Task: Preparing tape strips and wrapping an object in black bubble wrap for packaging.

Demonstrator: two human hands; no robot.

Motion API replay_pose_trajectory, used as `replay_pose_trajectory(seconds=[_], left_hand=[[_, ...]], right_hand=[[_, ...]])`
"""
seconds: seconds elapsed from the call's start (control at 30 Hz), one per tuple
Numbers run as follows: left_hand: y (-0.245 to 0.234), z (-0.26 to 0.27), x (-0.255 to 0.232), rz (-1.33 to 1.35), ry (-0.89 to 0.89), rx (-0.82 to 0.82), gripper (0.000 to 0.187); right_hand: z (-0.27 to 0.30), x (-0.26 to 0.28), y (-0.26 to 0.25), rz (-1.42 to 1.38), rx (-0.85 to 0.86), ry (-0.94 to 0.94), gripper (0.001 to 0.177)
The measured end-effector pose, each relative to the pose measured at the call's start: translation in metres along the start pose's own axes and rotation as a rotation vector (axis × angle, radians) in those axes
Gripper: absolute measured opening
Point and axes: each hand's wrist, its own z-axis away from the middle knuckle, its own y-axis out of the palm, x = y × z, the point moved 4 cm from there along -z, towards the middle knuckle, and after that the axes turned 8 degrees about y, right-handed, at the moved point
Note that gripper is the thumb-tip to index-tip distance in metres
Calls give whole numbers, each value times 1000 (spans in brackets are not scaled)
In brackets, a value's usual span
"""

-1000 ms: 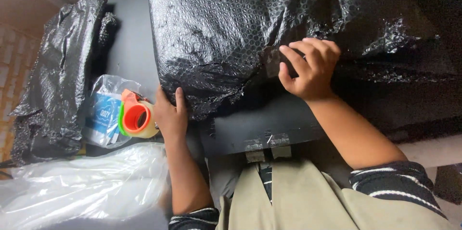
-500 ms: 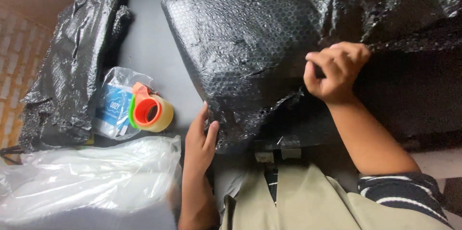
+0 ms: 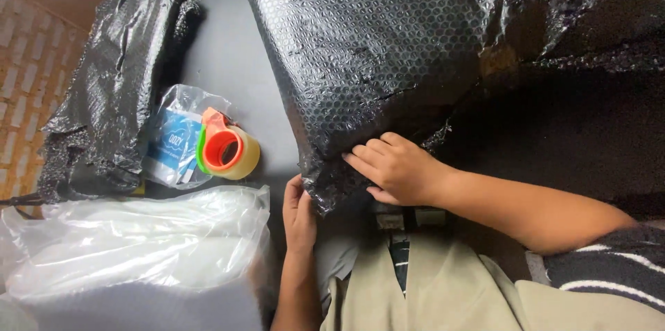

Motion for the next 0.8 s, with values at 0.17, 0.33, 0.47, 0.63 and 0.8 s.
replay_pose_trajectory(seconds=[0.17,0.33,0.47,0.63,0.8], left_hand=[[15,-1,-6,-70,124,52,31],[24,-8,-15,-322,545,148,39],[30,-8,-25,-566,794,227,52],[35,-12,-26,-897,999,307,31],[32,-13,-21,-1005,1058,310,23]], right_hand=[[4,-1,4,68,51,14,83],[13,-9,11,195,-304,22,27],[16,-11,15,201,-339,16,23],[17,-9,20,162,-305,-30,15],[6,-7,3,151,-475,-36,13]])
